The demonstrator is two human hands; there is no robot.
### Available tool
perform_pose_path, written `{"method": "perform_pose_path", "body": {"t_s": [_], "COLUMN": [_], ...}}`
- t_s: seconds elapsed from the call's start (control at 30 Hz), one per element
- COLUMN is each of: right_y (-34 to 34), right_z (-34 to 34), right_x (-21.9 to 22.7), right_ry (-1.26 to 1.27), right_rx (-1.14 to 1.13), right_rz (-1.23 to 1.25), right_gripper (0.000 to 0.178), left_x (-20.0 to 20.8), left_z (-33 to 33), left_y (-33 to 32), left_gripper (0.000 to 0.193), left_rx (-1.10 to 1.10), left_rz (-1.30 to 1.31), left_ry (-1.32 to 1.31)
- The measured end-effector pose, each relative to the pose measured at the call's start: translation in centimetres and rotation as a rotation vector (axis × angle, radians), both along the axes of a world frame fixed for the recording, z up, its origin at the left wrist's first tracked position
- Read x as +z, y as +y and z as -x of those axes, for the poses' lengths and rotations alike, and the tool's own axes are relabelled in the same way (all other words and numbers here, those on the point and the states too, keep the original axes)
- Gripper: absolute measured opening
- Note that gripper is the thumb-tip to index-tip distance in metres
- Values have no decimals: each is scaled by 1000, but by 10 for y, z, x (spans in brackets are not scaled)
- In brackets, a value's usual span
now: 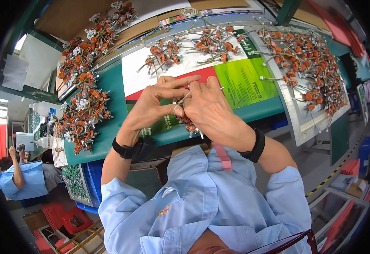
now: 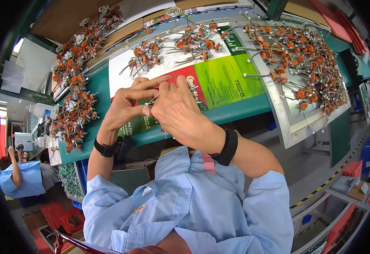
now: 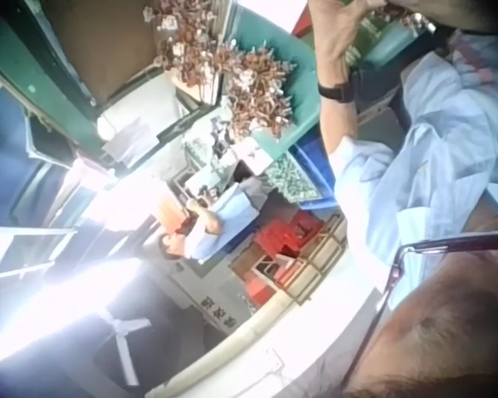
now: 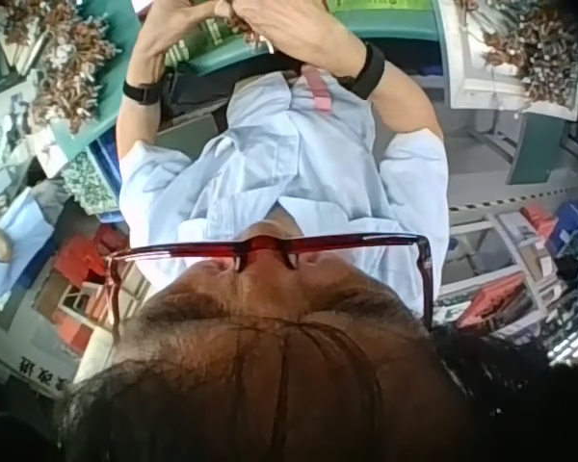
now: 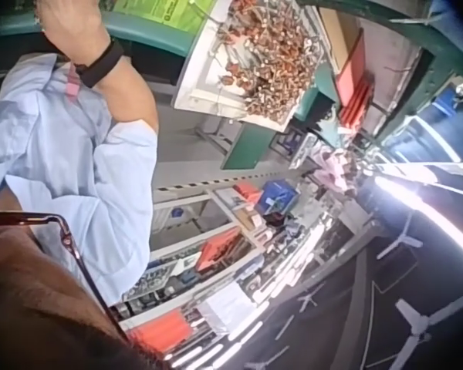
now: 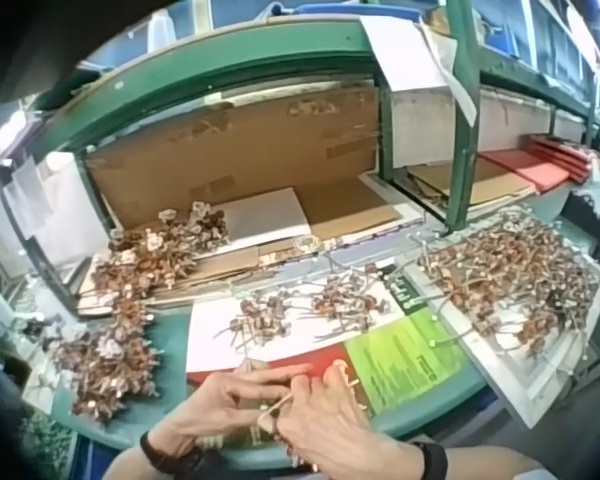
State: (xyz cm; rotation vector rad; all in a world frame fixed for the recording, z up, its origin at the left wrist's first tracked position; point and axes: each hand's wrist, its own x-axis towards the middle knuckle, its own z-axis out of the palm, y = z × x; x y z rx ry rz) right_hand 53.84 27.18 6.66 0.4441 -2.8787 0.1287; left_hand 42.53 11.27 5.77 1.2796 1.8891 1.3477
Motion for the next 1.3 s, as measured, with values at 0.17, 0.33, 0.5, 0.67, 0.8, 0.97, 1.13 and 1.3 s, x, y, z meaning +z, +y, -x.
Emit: {"method": "perform_pose_path", "body": {"t_s": [0.17,0.33,0.5,0.67,0.8,0.97,1.13,1.3], "right_y": [9,14,31,23,15,-4,-16,-27], "right_z": [10,0,-5,7,21,15,-11,-31], "right_x": [-47,-59,-39,-16,-20,-14,-39,-53], "right_ry": [397,215,173,109,-1,353,647,624], "right_rx": [38,98,-83,54,105,33,-12,-129], "right_rz": [436,1102,1118,613,569,820,697,707], "right_gripper": [3,6,19,36,35,32,34,35], "left_x": [5,1,-4,14,27,-2,-24,-33], "left_z": [-9,-11,-14,-31,-81,-130,-110,-116], "left_y": [5,-2,-8,-19,-50,-26,5,18], "left_gripper": [30,35,54,37,25,53,43,31], "left_rx": [132,177,276,468,355,238,138,340], "left_rz": [-5,40,-94,-379,-249,-353,-788,-923], "left_ry": [309,-7,-241,48,-75,-924,-1484,-1632]}}
